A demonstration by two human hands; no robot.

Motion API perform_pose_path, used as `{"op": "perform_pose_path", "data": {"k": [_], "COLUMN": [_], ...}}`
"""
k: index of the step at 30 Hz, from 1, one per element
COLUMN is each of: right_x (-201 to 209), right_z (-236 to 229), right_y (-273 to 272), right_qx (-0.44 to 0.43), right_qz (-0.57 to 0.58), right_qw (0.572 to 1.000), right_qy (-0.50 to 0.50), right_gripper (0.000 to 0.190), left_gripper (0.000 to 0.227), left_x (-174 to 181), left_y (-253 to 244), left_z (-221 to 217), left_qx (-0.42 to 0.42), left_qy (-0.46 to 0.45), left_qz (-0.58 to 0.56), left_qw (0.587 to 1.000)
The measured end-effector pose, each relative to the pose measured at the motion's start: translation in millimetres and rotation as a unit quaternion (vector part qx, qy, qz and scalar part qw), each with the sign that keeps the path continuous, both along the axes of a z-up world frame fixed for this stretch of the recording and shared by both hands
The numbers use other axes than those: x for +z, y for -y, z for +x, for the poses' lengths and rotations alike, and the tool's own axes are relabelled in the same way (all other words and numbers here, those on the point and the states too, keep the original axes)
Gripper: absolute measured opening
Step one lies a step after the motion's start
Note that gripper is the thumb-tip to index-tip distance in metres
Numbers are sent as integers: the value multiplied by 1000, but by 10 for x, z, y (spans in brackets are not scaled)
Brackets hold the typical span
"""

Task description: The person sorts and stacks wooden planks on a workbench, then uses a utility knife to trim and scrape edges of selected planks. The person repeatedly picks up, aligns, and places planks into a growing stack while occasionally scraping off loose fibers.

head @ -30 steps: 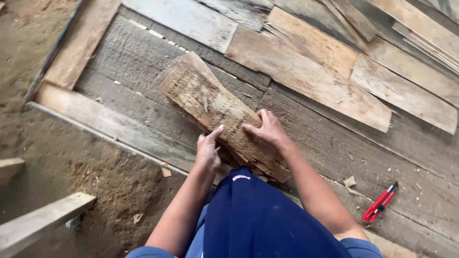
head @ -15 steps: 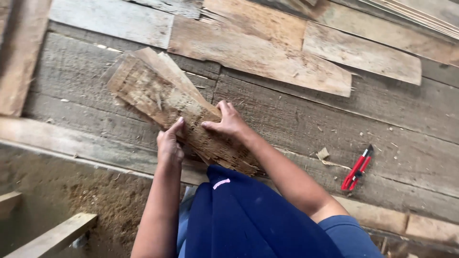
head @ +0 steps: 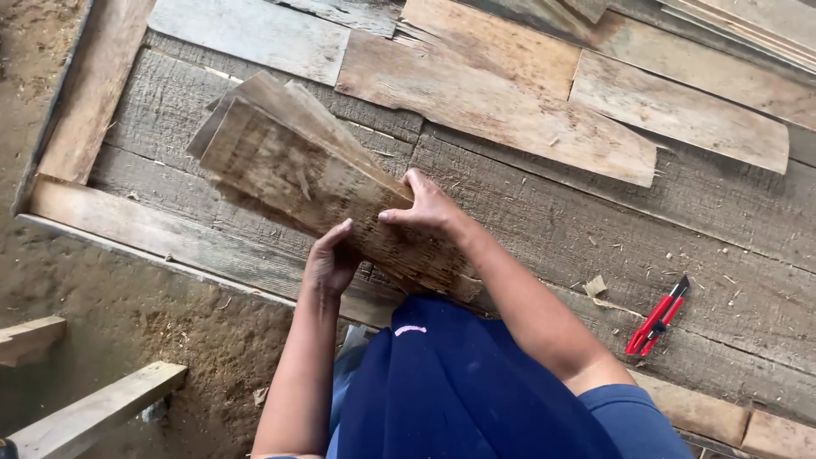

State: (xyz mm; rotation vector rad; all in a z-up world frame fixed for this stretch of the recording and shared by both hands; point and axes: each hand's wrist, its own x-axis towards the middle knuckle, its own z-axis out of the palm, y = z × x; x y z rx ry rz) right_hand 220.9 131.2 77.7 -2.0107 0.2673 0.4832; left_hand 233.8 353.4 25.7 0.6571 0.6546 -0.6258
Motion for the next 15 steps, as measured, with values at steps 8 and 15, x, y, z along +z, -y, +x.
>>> {"op": "perform_pose_path", "data": {"k": [8, 15], "right_x": [905, 97], "right_z": [-170, -2050], "right_y": [-6, 1834], "right_qx": [41, -164], "right_qz": [-198, -417], "right_qw": [956, 875], "right_qy": [212, 183], "right_gripper": [59, 35], "left_gripper": [62, 72], "left_x": [-133, 548], "left_y": [-647, -437], "left_z": [-20, 244], "left_qx": [90, 134], "left_qy": [29, 115], "left_qz": [-10, -49], "left_qw": [995, 983]}}
